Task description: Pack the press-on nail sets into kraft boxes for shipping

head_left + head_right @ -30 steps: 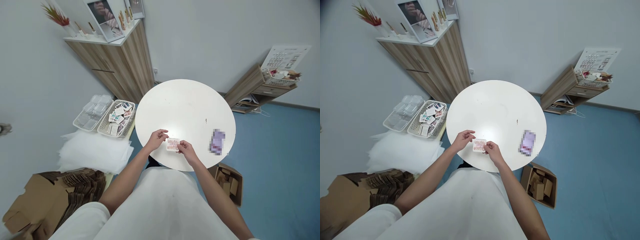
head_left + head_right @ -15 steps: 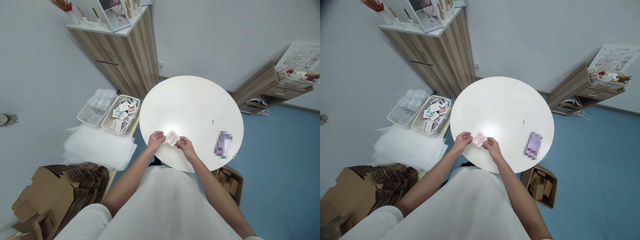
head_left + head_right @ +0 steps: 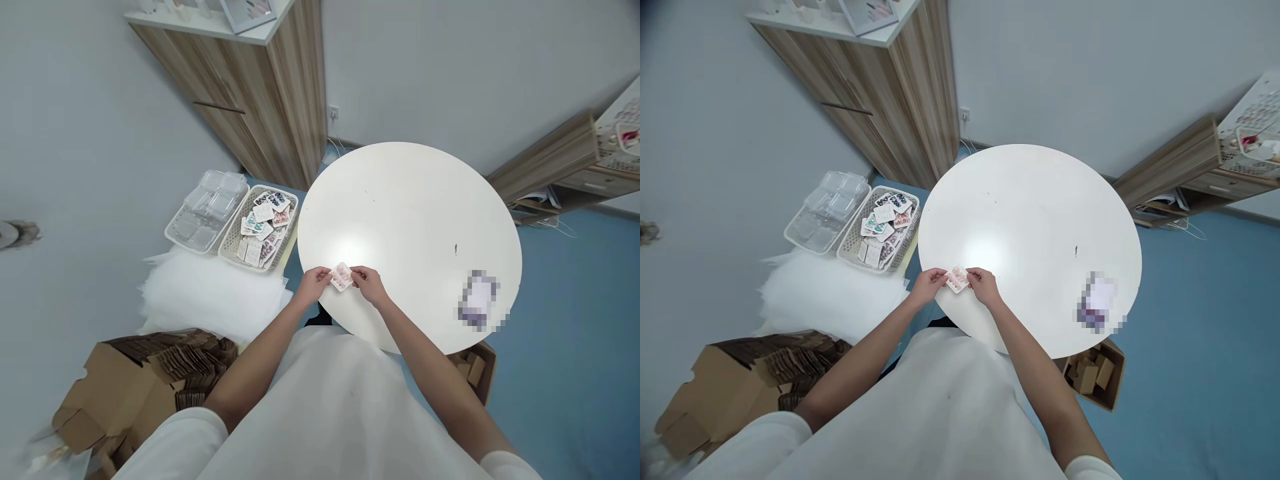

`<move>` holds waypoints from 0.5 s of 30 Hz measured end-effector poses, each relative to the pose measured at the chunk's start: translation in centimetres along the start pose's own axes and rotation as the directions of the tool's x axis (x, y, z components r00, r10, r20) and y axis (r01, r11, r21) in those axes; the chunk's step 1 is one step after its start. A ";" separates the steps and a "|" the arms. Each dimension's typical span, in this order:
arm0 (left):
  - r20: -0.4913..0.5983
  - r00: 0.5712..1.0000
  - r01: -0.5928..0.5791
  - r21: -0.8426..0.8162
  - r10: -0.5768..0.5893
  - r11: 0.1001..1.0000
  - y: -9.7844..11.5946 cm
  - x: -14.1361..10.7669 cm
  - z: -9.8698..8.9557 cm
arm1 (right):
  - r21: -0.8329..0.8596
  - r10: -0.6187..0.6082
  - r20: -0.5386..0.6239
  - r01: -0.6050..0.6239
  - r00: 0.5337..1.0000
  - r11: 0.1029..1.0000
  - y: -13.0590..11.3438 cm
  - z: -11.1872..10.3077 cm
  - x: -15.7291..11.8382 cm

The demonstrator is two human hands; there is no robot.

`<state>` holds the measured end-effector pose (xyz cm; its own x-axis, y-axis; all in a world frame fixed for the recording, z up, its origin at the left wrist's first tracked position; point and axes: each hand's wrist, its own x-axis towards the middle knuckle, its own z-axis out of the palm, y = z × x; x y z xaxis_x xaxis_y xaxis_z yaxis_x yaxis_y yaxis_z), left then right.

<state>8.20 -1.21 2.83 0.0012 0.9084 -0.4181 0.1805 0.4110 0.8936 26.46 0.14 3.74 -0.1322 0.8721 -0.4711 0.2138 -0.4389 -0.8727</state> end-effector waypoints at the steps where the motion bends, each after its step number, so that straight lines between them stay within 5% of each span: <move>1: -0.013 1.000 0.011 0.006 -0.011 1.000 -0.3 0.5 -0.3 | -0.020 -0.004 -0.029 0.004 1.000 1.000 0.2 0.5 0.5; 8: -0.087 0.989 0.113 -0.048 -0.117 0.992 -2.6 2.2 -1.3 | -0.352 -0.118 0.006 0.112 0.993 0.929 1.8 4.0 2.6; 15: -0.017 0.996 -0.077 0.304 0.087 0.950 -3.3 2.6 -2.8 | -0.646 -0.192 0.077 0.196 0.978 0.738 2.1 5.5 4.0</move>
<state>4.89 0.00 -0.79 0.0001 0.9418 -0.3362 0.4702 0.2967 0.8312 21.07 1.57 -0.64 -0.2449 0.9210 -0.3030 0.7568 -0.0138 -0.6536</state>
